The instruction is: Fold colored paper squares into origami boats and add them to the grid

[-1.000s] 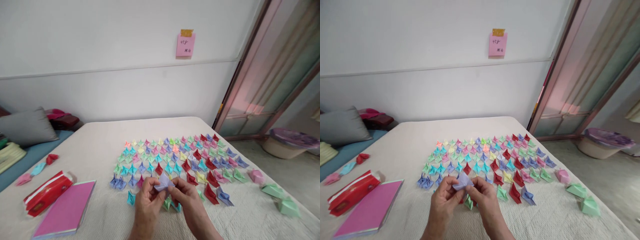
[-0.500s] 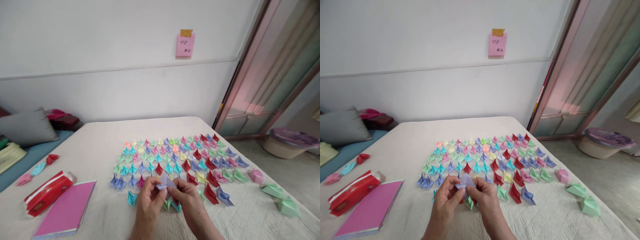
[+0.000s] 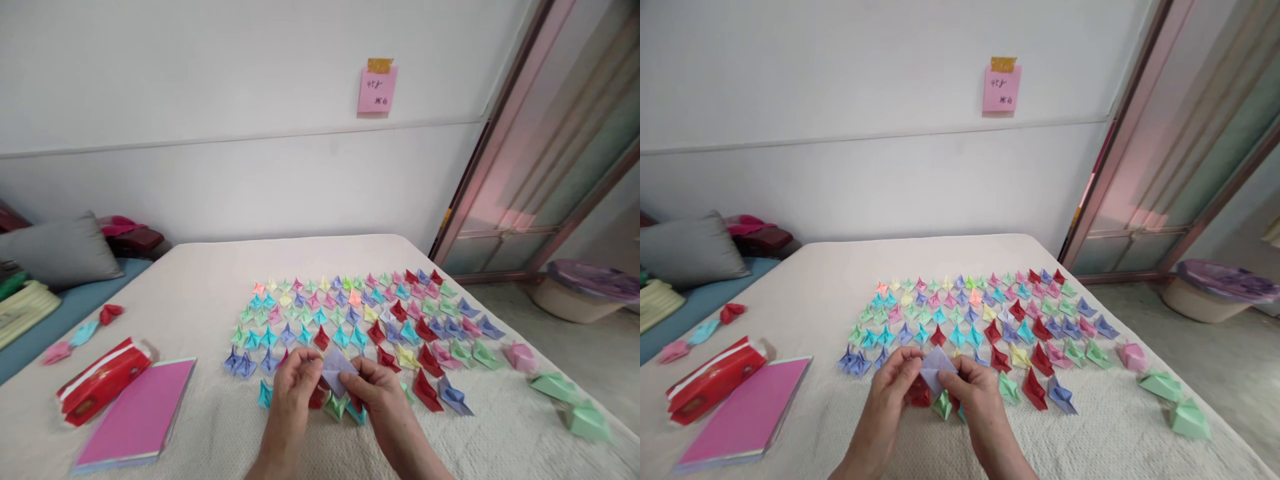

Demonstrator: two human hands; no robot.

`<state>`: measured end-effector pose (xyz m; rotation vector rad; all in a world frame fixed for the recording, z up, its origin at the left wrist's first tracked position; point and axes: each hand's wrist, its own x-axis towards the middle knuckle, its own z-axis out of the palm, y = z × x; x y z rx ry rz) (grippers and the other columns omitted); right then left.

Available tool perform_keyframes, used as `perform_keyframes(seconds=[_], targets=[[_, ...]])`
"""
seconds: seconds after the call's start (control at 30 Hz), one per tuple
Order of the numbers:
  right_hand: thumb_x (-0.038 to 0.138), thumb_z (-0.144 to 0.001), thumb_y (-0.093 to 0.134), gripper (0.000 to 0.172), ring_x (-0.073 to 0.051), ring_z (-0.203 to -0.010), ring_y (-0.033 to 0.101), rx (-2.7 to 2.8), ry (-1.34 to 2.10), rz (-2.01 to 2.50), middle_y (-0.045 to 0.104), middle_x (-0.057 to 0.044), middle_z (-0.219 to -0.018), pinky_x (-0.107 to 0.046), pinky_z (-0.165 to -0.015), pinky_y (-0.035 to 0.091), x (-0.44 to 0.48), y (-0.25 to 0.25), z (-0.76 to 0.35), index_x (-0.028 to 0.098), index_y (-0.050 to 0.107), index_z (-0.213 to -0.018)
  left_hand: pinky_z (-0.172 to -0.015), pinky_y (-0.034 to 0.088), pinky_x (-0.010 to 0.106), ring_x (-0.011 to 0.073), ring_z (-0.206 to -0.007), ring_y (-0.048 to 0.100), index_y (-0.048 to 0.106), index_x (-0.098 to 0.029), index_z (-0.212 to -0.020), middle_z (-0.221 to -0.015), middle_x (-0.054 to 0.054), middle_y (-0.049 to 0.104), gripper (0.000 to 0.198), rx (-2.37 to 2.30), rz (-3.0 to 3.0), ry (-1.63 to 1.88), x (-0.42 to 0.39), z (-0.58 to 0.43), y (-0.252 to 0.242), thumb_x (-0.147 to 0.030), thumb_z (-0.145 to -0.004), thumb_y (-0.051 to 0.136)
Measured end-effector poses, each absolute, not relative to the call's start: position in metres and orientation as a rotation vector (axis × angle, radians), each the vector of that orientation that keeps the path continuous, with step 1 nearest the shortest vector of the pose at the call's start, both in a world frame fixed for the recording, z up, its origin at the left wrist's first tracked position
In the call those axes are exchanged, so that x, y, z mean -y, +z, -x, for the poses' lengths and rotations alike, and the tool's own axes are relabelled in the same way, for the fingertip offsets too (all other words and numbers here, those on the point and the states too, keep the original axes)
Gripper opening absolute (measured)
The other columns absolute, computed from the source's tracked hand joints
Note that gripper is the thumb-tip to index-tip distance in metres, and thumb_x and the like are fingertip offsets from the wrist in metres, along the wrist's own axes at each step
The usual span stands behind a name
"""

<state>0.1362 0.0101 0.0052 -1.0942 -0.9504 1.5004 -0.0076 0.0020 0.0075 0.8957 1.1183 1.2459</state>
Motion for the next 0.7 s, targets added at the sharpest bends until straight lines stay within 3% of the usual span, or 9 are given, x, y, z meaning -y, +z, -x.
perform_keyframes(seconds=[0.17,0.37,0.7], targets=[[0.032,-0.067,0.076,0.024,-0.008,-0.042,0.035,0.908,1.553,1.071,0.047,0.006,-0.044,-0.024,-0.044,0.024,-0.0105,0.0070,-0.1364,0.017,0.060,-0.056,-0.044,0.038,0.019,0.0107,-0.043,0.052,0.066,-0.015,-0.081,-0.049,-0.001,0.060,0.029,-1.156,-0.977,1.152,-0.0037,0.0079,0.0067,-0.044,-0.081,0.067],[0.040,-0.067,0.078,0.029,-0.010,-0.043,0.046,0.845,1.613,1.070,0.056,0.003,-0.047,-0.023,-0.046,0.034,-0.0103,0.0044,-0.1363,0.017,0.064,-0.059,-0.051,0.048,0.022,0.0144,-0.052,0.062,0.067,-0.015,-0.077,-0.057,0.002,0.068,0.025,-1.177,-0.993,1.159,-0.0009,0.0037,0.0086,-0.039,-0.076,0.070],[0.034,-0.066,0.078,0.022,-0.011,-0.047,0.046,0.940,1.549,1.090,0.055,0.003,-0.049,-0.025,-0.050,0.035,-0.0123,0.0039,-0.1366,0.017,0.066,-0.058,-0.056,0.051,0.026,0.0176,-0.056,0.064,0.068,-0.016,-0.067,-0.056,0.003,0.067,0.033,-1.231,-1.000,1.136,-0.0017,0.0045,0.0070,-0.047,-0.079,0.067]])
